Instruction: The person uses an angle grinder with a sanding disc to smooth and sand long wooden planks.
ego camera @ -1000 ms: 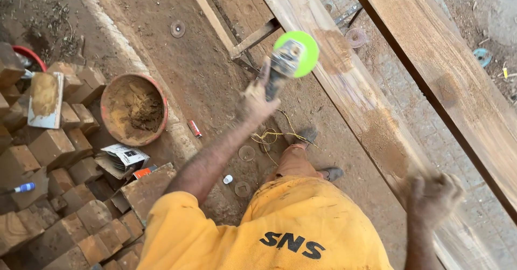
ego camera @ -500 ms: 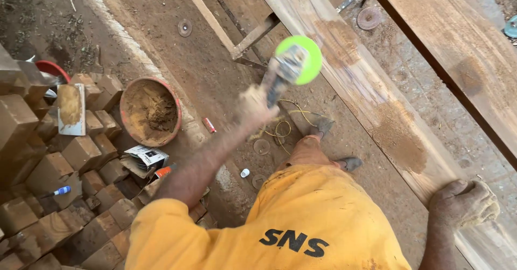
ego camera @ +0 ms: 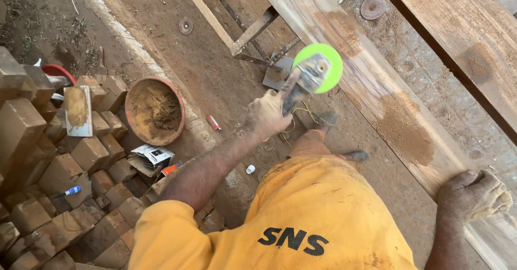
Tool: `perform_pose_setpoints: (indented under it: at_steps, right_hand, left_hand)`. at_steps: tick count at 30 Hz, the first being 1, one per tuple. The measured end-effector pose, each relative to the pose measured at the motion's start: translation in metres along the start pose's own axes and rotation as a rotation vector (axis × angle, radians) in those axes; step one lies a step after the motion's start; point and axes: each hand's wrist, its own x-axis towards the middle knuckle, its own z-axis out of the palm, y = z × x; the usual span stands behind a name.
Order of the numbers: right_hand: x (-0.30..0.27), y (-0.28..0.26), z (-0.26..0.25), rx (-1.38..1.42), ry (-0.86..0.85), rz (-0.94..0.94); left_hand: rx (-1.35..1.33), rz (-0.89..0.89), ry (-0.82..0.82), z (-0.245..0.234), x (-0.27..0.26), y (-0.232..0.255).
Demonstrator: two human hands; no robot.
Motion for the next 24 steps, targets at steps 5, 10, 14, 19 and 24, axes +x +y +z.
perform_pose_setpoints:
  at_steps: [5,10,14,19,24]
  right_hand:
    - [0.001,-0.001,-0.001,-0.023,0.013,-0.001]
    - [-0.001,-0.004,-0.001,0.035,-0.018,0.049]
    - [-0.004,0.004,0.005,0.019,-0.003,0.021]
    - [0.003,-0.007,-0.009,-0.052,0.047,-0.033]
    - [0.006,-0.01,-0.007,-0.022,0.03,-0.017]
  left_hand:
    - [-0.137,-0.207,-0.025,-0.035,0.041,-0.014]
    - [-0.284,-0.245,0.018,-0.037,0.023,-0.021]
    - [-0.029,0.069,-0.098,-0.027,-0.024,0.013]
    - [-0.104,-0.154,-0.024,-0.008,0.026,-0.021]
    - [-0.296,-0.226,-0.129,-0.04,-0.007,0.007]
